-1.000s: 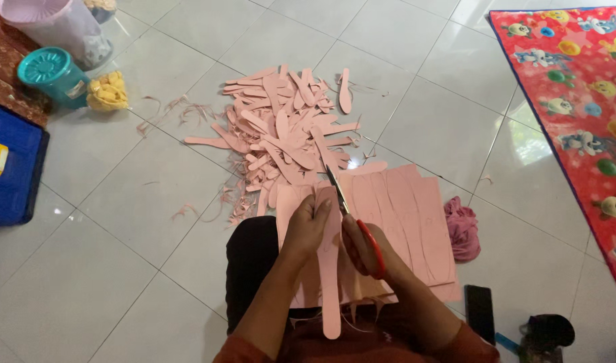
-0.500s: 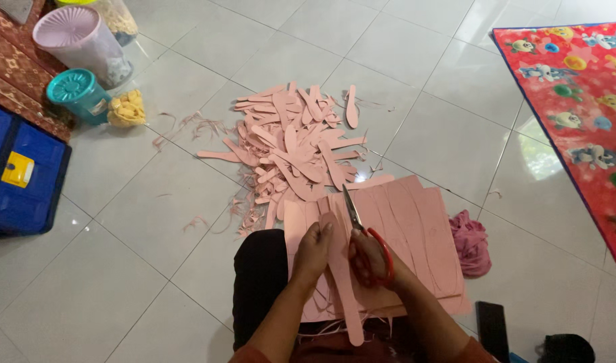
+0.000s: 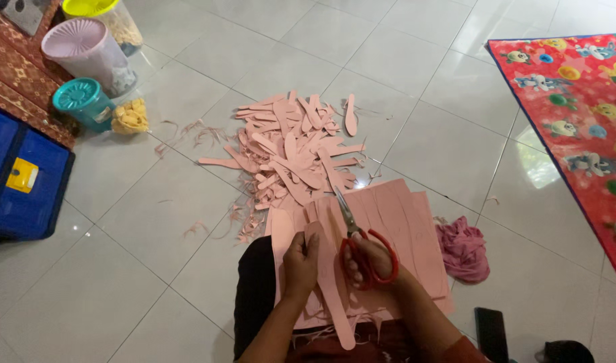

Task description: The person sits on the floor and uses red-handled scissors to cut elongated oval shapes from a sheet of pink foam. They follow pre-drawn outlines, rotate the material as needed, and accumulate a pile of finished cutouts and trimmings on the floor.

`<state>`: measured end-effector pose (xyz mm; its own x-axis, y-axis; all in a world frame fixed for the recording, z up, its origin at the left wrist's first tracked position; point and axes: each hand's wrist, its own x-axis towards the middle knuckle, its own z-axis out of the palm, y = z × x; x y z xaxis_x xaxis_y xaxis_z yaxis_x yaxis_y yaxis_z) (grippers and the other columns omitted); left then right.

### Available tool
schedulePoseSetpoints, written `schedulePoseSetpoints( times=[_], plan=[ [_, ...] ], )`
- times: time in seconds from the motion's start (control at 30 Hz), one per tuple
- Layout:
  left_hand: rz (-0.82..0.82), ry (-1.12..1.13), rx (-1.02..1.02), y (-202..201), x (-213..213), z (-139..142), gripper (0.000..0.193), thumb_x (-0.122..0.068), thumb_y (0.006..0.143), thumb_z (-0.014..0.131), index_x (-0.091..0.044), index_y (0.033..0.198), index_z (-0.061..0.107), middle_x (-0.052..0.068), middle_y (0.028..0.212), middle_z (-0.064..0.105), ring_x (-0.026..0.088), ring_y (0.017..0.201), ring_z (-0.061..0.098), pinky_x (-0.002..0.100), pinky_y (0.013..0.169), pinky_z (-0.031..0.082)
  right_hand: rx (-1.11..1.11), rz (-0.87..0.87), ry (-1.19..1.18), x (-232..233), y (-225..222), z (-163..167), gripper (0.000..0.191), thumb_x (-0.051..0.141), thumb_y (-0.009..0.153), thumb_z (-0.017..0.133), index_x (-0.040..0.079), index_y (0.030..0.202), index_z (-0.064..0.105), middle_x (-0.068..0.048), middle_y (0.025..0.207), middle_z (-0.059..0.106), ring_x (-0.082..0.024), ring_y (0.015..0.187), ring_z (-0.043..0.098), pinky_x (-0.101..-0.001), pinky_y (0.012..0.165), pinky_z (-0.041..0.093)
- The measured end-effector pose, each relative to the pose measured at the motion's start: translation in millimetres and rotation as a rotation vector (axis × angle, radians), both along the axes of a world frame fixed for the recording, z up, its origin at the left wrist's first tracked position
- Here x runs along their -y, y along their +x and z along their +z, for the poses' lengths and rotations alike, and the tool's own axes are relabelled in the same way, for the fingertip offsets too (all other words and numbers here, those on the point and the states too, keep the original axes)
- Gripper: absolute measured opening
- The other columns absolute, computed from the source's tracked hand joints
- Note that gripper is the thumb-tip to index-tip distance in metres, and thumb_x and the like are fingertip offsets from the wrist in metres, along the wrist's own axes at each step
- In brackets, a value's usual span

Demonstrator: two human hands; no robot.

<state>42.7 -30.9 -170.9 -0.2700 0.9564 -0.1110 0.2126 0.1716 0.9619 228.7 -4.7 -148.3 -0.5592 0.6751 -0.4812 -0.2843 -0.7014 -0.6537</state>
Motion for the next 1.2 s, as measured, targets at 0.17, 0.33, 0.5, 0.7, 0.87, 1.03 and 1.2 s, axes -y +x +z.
schedulePoseSetpoints(
  times=[0.17,0.33,0.5,0.7,0.87,1.03,1.2],
  plan=[
    [0.004,-0.184,-0.071,-18.2,20.8,8.8,0.041,-0.045,0.1,0.056,-0.005,0.092,0.056,0.005,0.069,0.054,0.015,0.064,0.051,0.032,0.062,0.047,-0.148,0.062,0.039,2.2,-7.9,-1.7,0.05,0.047,0.105,0.045,0.004,0.086,0.061,-0.007,0.061,0.056,-0.019,0.045,0.052,-0.0352,0.045,0.045],
    [0.03,-0.215,0.005,-32.3,21.5,13.7,0.044,-0.046,0.101,0.056,-0.003,0.093,0.057,0.009,0.071,0.053,0.017,0.065,0.049,0.034,0.063,0.047,-0.168,0.204,0.201,8.0,-24.5,2.4,0.047,0.043,0.109,0.044,0.002,0.089,0.059,-0.006,0.057,0.053,-0.016,0.039,0.046,-0.0327,0.038,0.041],
    [0.031,-0.269,-0.108,-27.7,8.4,9.3,0.041,-0.042,0.1,0.058,-0.002,0.093,0.055,0.013,0.07,0.055,0.021,0.064,0.05,0.037,0.064,0.047,-0.247,0.167,0.104,7.6,-28.9,3.9,0.041,0.038,0.106,0.043,0.003,0.092,0.061,-0.004,0.056,0.053,-0.013,0.033,0.04,-0.0295,0.032,0.035],
    [-0.023,-0.152,-0.119,-4.7,-1.7,12.5,0.036,-0.04,0.097,0.059,-0.004,0.092,0.059,0.011,0.069,0.06,0.023,0.062,0.057,0.04,0.064,0.048,0.645,0.114,0.288,17.3,-26.7,11.5,0.037,0.041,0.1,0.062,0.006,0.095,0.072,0.0,0.062,0.053,-0.007,0.044,0.044,-0.0268,0.041,0.035],
    [-0.188,-0.265,-0.058,12.4,-12.9,16.4,0.037,-0.039,0.101,0.059,-0.003,0.09,0.058,0.013,0.074,0.061,0.022,0.068,0.059,0.037,0.067,0.048,0.929,0.064,0.569,21.8,-5.3,35.1,0.037,0.037,0.09,0.074,0.0,0.094,0.067,-0.003,0.066,0.059,-0.015,0.058,0.054,-0.0318,0.055,0.044],
    [-0.161,-0.172,0.21,9.1,-23.9,27.7,0.027,-0.031,0.101,0.063,-0.004,0.106,0.061,0.002,0.086,0.063,0.012,0.076,0.056,0.031,0.068,0.05,0.955,-0.087,0.722,24.4,8.7,40.9,0.06,0.032,0.082,0.076,0.006,0.131,0.053,-0.005,0.086,0.061,-0.018,0.077,0.063,-0.0334,0.071,0.052],
    [-0.162,0.188,0.333,0.5,-36.4,59.7,0.031,-0.022,0.099,0.066,-0.003,0.123,0.067,-0.005,0.088,0.063,0.004,0.07,0.046,0.023,0.061,0.042,0.373,0.0,0.559,21.6,24.5,27.1,0.055,0.044,0.1,0.061,-0.002,0.129,0.06,-0.009,0.099,0.057,-0.018,0.083,0.054,-0.0346,0.075,0.049]
  ],
)
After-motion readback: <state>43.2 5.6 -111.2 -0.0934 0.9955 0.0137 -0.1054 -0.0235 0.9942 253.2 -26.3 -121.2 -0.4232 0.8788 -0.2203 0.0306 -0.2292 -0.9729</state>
